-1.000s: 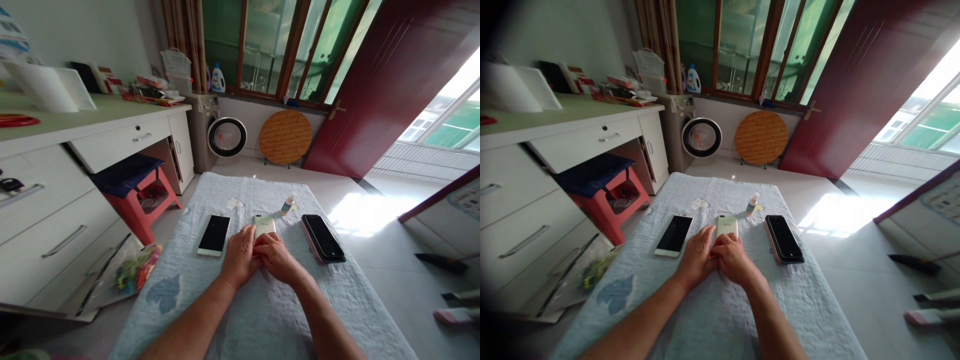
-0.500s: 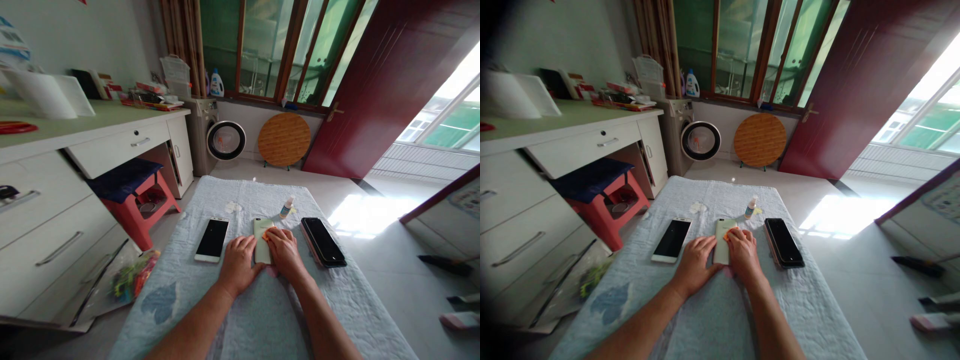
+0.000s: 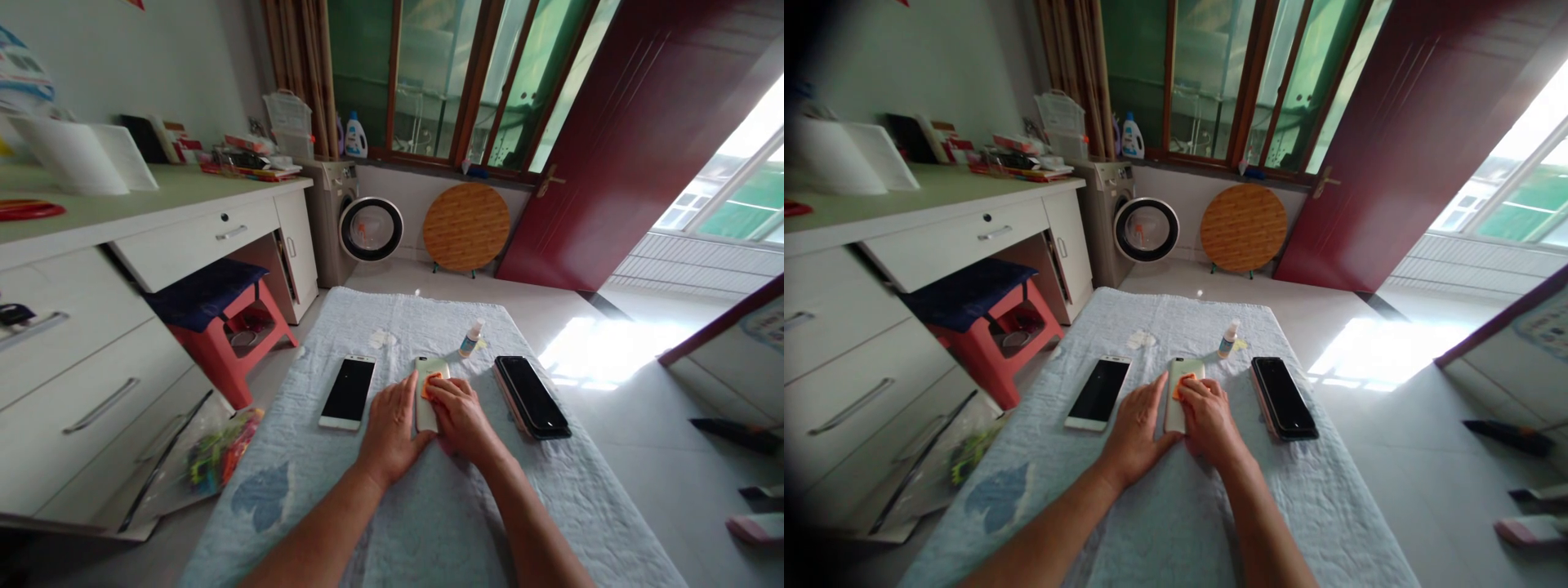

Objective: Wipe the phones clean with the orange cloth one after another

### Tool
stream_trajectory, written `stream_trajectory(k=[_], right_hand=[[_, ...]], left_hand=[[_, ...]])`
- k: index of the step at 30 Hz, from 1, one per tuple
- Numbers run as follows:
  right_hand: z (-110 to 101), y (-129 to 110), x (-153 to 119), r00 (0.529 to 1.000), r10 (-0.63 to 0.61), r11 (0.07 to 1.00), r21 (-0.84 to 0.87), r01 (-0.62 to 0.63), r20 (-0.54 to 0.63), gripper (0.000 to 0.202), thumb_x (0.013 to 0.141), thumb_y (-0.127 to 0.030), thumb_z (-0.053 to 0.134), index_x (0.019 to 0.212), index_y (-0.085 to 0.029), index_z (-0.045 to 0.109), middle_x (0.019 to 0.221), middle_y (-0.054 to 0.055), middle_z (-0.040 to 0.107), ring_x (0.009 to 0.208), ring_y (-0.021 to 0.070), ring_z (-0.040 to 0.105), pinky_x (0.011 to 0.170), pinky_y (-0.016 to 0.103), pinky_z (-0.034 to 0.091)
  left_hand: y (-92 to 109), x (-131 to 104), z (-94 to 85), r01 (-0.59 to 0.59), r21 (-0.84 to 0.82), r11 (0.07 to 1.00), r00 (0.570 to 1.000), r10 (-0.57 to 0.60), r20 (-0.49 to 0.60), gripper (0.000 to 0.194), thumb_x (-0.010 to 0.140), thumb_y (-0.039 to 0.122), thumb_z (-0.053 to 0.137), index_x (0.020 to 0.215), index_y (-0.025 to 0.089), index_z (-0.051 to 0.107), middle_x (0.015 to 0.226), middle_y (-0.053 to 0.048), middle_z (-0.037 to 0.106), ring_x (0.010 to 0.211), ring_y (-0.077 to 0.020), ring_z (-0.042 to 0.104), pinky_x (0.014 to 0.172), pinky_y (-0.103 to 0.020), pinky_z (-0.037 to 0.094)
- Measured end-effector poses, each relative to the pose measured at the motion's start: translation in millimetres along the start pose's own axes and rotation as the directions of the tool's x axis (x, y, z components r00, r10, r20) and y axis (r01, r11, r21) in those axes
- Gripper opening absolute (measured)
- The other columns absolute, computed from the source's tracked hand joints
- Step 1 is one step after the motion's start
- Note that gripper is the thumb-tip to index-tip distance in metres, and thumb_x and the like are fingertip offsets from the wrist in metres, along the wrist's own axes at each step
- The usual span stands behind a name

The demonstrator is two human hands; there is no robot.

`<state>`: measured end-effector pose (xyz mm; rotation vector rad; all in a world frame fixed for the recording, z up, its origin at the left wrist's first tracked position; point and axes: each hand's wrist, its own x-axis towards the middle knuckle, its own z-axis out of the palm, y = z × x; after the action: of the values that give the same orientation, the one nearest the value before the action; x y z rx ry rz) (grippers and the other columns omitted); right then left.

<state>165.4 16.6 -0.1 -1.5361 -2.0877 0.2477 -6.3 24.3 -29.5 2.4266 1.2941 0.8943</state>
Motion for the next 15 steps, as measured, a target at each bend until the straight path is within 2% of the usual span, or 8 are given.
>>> stream_trajectory(k=[6,10,15], right_hand=[[-7.8,5.2,-8.3,0.992,0.124,0.988,-0.085,-0.127,-0.041,0.024,0.091,-0.019,0.049,0.102,-0.024,0.069,0.119,0.005,0.065,0.103,0.0219,0.055,0.093,0.037,0.039],[-1.7,4.8,-5.3,0.993,0.111,0.991,-0.071,-0.113,-0.041,0.027,0.094,-0.017,0.042,0.1,-0.022,0.068,0.118,0.007,0.064,0.103,0.0202,0.055,0.092,0.034,0.04],[6.5,2.5,-0.4,0.997,0.07,0.995,-0.074,-0.074,-0.043,0.029,0.096,-0.019,0.039,0.102,-0.021,0.067,0.119,0.008,0.062,0.104,0.0205,0.054,0.092,0.033,0.041]], left_hand=[[1.7,0.4,-1.9,0.011,0.031,0.999,1.0,-0.011,-0.01,0.081,0.082,0.058,0.06,0.145,0.018,0.029,0.134,-0.015,0.053,0.121,-0.0346,0.048,0.103,-0.05,0.035],[4.3,1.7,-5.6,0.016,0.024,1.0,1.0,-0.016,0.013,0.074,0.082,0.057,0.06,0.14,0.016,0.039,0.126,-0.014,0.059,0.117,-0.0334,0.051,0.101,-0.049,0.038],[5.6,2.8,-8.0,0.042,0.019,0.999,0.998,-0.043,0.041,0.066,0.082,0.048,0.061,0.135,0.012,0.045,0.125,-0.015,0.06,0.118,-0.0328,0.051,0.103,-0.049,0.038]])
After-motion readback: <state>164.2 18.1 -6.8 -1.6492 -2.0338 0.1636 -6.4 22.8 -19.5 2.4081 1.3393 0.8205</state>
